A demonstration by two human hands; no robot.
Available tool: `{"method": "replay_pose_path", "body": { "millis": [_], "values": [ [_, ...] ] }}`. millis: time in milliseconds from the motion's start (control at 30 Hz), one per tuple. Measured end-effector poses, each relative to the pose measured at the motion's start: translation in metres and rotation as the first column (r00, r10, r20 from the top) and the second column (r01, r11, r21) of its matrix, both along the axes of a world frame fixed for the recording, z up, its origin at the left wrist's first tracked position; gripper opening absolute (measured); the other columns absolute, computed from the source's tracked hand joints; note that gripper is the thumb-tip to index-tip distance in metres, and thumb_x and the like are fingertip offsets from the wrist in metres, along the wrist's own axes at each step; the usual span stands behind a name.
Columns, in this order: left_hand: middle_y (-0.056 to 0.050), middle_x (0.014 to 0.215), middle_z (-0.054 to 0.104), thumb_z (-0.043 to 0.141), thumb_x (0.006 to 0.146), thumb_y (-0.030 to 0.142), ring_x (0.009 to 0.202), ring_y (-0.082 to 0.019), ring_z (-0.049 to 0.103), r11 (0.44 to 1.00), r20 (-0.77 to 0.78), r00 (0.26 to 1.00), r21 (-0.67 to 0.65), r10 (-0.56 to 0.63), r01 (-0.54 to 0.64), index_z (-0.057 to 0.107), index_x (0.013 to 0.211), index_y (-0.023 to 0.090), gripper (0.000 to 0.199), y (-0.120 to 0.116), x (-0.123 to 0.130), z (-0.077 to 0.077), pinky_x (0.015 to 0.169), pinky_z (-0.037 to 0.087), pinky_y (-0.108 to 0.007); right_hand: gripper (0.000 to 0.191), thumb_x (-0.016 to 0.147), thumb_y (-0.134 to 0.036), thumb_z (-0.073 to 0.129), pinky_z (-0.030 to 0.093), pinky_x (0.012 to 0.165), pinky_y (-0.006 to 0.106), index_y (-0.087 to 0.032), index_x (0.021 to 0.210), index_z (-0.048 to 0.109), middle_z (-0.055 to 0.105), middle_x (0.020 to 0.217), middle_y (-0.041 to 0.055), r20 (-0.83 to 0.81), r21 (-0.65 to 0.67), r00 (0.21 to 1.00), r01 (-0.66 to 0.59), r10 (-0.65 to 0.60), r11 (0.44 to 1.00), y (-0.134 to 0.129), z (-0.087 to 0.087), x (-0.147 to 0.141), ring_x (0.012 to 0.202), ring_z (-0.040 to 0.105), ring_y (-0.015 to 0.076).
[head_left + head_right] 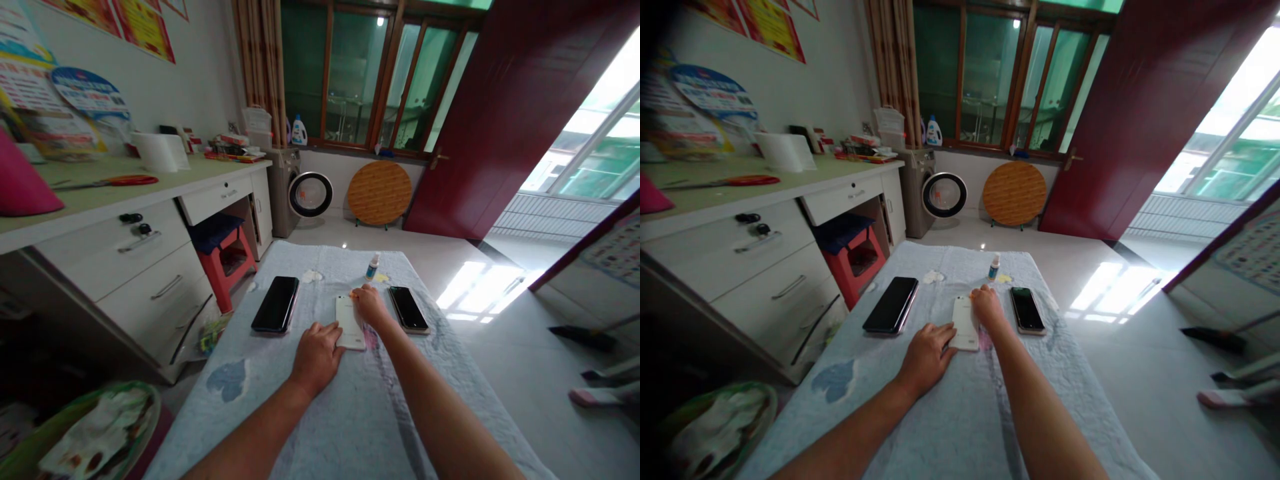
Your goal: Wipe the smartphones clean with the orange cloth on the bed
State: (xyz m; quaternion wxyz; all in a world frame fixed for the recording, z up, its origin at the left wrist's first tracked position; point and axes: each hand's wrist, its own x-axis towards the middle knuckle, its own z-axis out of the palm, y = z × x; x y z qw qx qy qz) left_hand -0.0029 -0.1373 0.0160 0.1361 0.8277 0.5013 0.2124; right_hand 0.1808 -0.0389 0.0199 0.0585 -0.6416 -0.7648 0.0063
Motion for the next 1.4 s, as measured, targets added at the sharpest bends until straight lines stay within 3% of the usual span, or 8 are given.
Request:
{"method": "replay_pose_path", "body": {
  "millis": [100,233,433,667,833,1100,1267,1400],
  "values": [
    [-0.006,0.131,0.062,0.059,0.087,0.029,0.107,-0.025,0.055,1.000,0.003,1.000,-0.005,-0.006,0.006,0.064,0.120,0.021,0.034,0.001,0.000,-0.001,0.094,0.041,-0.039,0.033,0.096,-0.020,0.037,0.036,0.075,0.028,-0.016,0.097,0.070,0.062,0.101,0.0128,-0.007,0.011,1.000,0.021,-0.021,1.000,-0.005,0.000,-0.004,0.090,0.055,0.0201],
    [-0.005,0.132,0.061,0.060,0.087,0.030,0.108,-0.025,0.055,1.000,0.013,1.000,-0.007,-0.019,0.019,0.064,0.120,0.021,0.035,0.002,-0.001,-0.003,0.095,0.042,-0.039,0.030,0.095,-0.018,0.041,0.034,0.082,0.029,-0.016,0.094,0.070,0.062,0.101,0.0127,-0.008,0.030,0.996,-0.089,0.089,0.996,-0.004,0.001,-0.019,0.096,0.053,0.0207],
    [-0.006,0.128,0.062,0.060,0.087,0.028,0.113,-0.025,0.054,0.999,0.051,0.999,-0.041,0.002,0.000,0.058,0.124,0.022,0.038,0.003,-0.002,-0.003,0.098,0.041,-0.039,0.031,0.098,-0.023,0.041,0.033,0.089,0.028,-0.021,0.108,0.070,0.061,0.108,0.0081,-0.093,0.007,0.978,-0.186,0.186,0.983,-0.008,0.000,-0.026,0.097,0.052,0.0172],
    [-0.015,0.152,0.032,0.060,0.082,0.021,0.141,-0.028,0.030,0.998,0.163,0.986,0.033,0.042,-0.048,0.021,0.147,0.019,0.076,0.006,-0.002,-0.018,0.111,0.034,-0.045,0.023,0.095,-0.029,0.052,0.035,0.087,0.028,-0.025,0.101,0.074,0.060,0.100,0.0054,-0.199,-0.022,0.912,-0.371,0.359,0.929,-0.047,0.007,-0.023,0.094,0.050,0.0165],
    [-0.017,0.152,0.031,0.059,0.083,0.024,0.140,-0.030,0.032,0.997,0.148,0.988,0.057,0.048,-0.057,0.027,0.146,0.018,0.071,0.007,-0.003,-0.023,0.109,0.035,-0.047,0.018,0.091,-0.023,0.058,0.037,0.087,0.028,-0.025,0.096,0.075,0.060,0.099,0.0057,-0.283,-0.066,0.872,-0.433,0.399,0.899,-0.075,0.017,-0.026,0.094,0.050,0.0168],
    [-0.008,0.141,0.052,0.055,0.090,0.036,0.121,-0.026,0.050,1.000,0.022,1.000,-0.013,0.001,-0.001,0.053,0.132,0.021,0.044,0.006,-0.004,-0.008,0.101,0.041,-0.041,0.020,0.093,-0.025,0.055,0.040,0.082,0.025,-0.026,0.099,0.075,0.061,0.095,0.0044,-0.378,-0.055,0.860,-0.389,0.342,0.919,-0.093,0.016,-0.008,0.090,0.053,0.0156],
    [-0.004,0.138,0.056,0.061,0.086,0.032,0.115,-0.025,0.051,0.999,-0.003,1.000,-0.040,-0.013,0.013,0.055,0.132,0.025,0.047,0.005,-0.003,-0.004,0.098,0.041,-0.039,0.028,0.098,-0.028,0.046,0.040,0.082,0.026,-0.025,0.101,0.074,0.061,0.099,0.0061,-0.307,0.002,0.925,-0.235,0.224,0.972,-0.082,0.003,0.000,0.092,0.052,0.0167],
    [-0.003,0.138,0.056,0.060,0.087,0.031,0.114,-0.025,0.050,0.999,0.005,1.000,-0.042,-0.020,0.020,0.056,0.131,0.024,0.045,0.005,-0.002,-0.001,0.096,0.041,-0.039,0.028,0.098,-0.028,0.044,0.039,0.086,0.028,-0.025,0.107,0.071,0.059,0.106,0.0070,-0.204,0.041,0.953,-0.223,0.226,0.974,-0.065,-0.002,-0.006,0.094,0.049,0.0176]
  ]
}}
